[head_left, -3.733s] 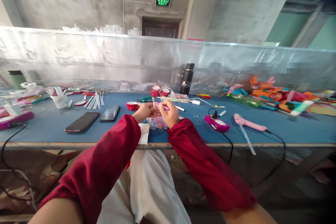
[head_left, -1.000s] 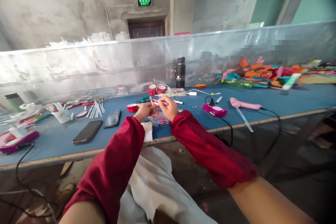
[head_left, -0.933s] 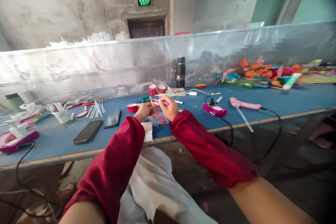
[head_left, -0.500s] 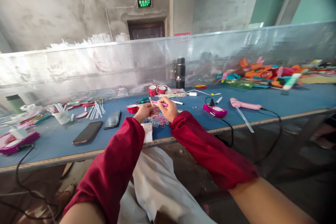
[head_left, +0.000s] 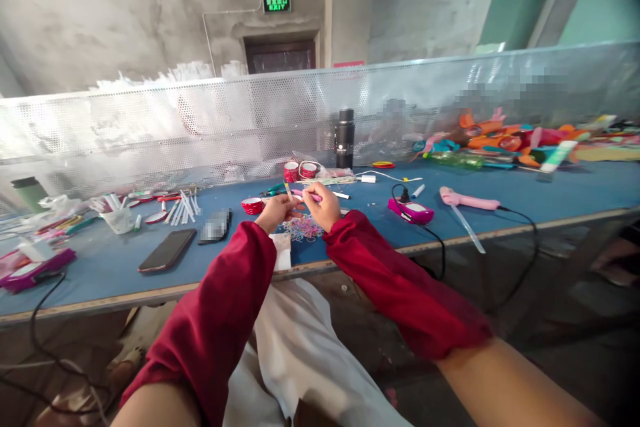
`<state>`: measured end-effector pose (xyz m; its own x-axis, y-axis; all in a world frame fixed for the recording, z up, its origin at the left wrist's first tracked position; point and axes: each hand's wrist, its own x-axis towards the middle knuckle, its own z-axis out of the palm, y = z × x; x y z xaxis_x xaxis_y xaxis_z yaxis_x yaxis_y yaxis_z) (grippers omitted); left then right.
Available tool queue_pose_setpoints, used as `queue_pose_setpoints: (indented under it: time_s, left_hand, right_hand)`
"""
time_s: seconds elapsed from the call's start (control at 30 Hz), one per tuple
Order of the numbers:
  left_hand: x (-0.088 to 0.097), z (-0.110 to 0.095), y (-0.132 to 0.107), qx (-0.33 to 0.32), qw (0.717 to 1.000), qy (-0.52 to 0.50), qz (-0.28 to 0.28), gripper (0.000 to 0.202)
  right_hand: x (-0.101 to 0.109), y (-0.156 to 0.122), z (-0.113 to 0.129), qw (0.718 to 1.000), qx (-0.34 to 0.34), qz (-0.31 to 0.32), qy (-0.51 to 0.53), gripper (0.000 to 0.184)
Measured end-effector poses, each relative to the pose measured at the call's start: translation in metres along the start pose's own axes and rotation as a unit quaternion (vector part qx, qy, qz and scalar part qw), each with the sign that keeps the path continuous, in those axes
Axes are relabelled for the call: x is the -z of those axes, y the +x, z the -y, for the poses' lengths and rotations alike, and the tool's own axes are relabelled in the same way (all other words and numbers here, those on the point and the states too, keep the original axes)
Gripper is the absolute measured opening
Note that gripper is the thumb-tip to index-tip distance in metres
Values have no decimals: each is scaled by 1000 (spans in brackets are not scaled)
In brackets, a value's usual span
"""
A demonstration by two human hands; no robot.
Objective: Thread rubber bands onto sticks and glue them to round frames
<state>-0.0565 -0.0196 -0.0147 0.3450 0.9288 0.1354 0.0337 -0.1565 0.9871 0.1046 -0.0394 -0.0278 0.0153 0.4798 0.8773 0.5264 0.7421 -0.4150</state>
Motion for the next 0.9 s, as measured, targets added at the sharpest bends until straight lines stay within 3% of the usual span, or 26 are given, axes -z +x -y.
queue_pose_setpoints:
  time_s: [0.13, 0.3, 0.5, 0.9]
  left_hand:
    - [0, 1, 1, -5, 1000, -4, -1, 14]
    - [0, 1, 1, -2, 1000, -2, -4, 16]
    - [0, 1, 1, -8, 1000, -2, 3, 19]
    - [0, -1, -1, -7, 1000, -5, -6, 24]
  right_hand:
    - [-1, -1, 0, 1000, -6, 25, 16, 21]
    - [0, 0, 1, 1000, -8, 0, 1, 21]
    - [-1, -1, 3, 1000, -12, 20, 8, 22]
    - [-1, 0, 2, 1000, -5, 2, -3, 23]
